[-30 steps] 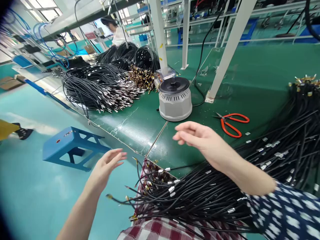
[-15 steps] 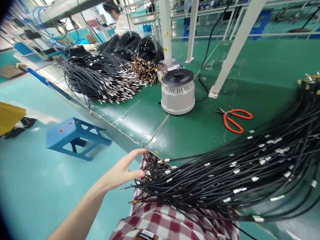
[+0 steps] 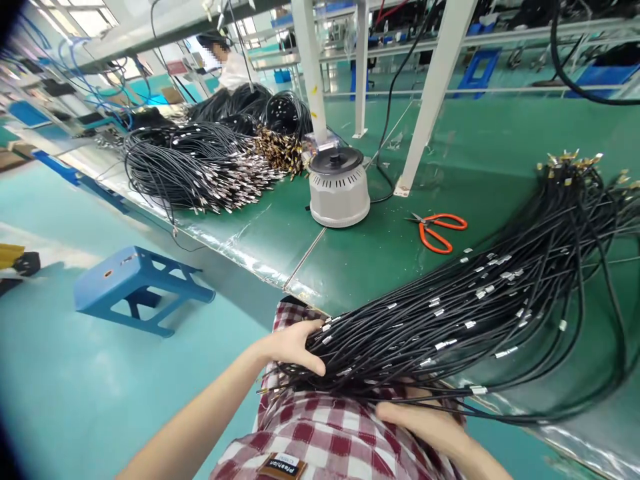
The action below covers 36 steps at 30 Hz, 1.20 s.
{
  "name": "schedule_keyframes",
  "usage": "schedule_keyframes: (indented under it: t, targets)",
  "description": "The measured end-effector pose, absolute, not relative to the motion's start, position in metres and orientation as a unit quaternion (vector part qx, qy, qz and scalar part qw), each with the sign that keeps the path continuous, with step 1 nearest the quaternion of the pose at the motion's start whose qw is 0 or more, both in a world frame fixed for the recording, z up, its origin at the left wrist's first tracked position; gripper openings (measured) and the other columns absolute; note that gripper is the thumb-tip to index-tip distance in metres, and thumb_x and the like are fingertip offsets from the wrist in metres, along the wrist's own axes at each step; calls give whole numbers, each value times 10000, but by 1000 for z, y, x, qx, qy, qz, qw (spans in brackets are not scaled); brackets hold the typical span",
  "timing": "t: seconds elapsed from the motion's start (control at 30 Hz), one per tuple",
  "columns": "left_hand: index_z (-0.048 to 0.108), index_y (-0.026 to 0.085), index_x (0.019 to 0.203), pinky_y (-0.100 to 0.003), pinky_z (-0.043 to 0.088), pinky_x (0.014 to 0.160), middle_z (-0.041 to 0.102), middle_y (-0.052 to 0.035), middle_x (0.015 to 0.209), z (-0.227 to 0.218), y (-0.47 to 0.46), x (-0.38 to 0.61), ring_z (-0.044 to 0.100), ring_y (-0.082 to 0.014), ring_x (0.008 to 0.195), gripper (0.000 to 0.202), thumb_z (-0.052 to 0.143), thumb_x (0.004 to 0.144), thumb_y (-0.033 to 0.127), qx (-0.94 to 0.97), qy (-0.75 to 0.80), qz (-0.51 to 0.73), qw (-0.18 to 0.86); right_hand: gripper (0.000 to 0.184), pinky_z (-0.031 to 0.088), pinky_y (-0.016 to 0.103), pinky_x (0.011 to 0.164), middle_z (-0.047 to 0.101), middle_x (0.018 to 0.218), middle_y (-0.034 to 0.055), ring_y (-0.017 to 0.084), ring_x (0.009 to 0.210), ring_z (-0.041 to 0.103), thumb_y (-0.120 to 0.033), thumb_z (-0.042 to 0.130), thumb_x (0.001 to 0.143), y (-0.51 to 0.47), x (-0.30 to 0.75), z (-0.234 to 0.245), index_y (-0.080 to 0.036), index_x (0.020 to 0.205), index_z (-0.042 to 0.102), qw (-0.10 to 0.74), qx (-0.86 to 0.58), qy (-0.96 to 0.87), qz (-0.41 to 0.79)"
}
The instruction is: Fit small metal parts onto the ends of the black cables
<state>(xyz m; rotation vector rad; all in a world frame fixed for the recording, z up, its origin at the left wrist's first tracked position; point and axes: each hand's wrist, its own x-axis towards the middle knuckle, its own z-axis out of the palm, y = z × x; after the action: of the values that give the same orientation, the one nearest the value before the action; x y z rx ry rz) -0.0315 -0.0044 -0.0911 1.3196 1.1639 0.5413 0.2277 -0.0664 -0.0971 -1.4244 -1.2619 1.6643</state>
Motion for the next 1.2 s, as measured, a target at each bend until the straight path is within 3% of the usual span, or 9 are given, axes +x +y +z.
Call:
schedule_keyframes:
  t: [0.13,0.2,0.27,0.37,0.47,0.6,0.7,0.93,1.2]
  targets:
    - [655,207,1181,-434,490,923,704,-107,1162,-81,-21,-24,643,-327,1062,734,886,499,348,607,455,198,621,220,490,557,943,768,853,59,372,934,682,-324,842,604,-54,190,-103,-256,809,799,254,-510,-473,672]
    - [544,216,1323,-446,445,982,625,-132,1291,-59,-36,-20,579,-340,1164,868,876,533,355,620,460,221,596,380,443,516,1021,752,988,64,353,1063,634,-367,872,556,-48,172,-100,-248,905,783,289,-470,-484,679]
    - [460,256,1403,-447,440,990,581,-125,1356,-29,-49,-22,557,-351,1195,971,883,531,328,647,440,242,574,690,307,502,1129,670,1219,73,351,1255,500,-441,912,451,-44,158,-91,-255,1089,728,345,-405,-480,697]
    - [480,285,1400,-490,404,1035,518,-115,1432,20,-59,-45,504,-381,1260,931,875,560,354,646,456,251,558,903,237,530,1149,573,1360,88,352,1330,420,-570,886,460,-38,144,-68,-274,1269,613,410,-275,-411,766]
    - [508,297,1384,-514,407,1031,605,-116,1337,63,-56,-93,537,-371,1227,687,714,755,481,603,562,395,407,686,328,525,1109,585,1357,58,319,1292,483,-590,770,678,-24,134,-34,-326,1283,583,432,-181,-342,815]
    - [706,181,1094,-477,436,1015,726,-134,1079,96,-54,-159,606,-346,1125,554,544,818,634,506,613,537,282,394,364,397,1126,612,1329,-13,216,1313,475,-503,685,820,11,121,12,-324,1169,650,502,-119,-250,819]
    - [732,171,938,-437,458,998,747,-93,963,93,-61,-189,632,-305,1071,446,615,802,578,412,630,625,205,285,411,345,1106,666,1250,-9,181,1293,499,-459,663,853,37,108,33,-275,1070,685,524,-134,-156,827]
    - [728,129,860,-411,534,851,742,-114,879,50,-78,-199,667,-276,909,467,628,786,579,350,653,620,258,300,521,405,992,744,1027,75,202,1086,656,-386,483,977,65,90,51,-165,1100,645,528,-164,14,833]
    - [708,168,860,-354,511,829,722,-75,864,41,-75,-173,651,-236,847,355,635,810,512,408,680,570,213,304,592,422,852,745,1014,95,235,998,692,-391,498,968,66,90,58,-175,1112,656,517,-170,68,836]
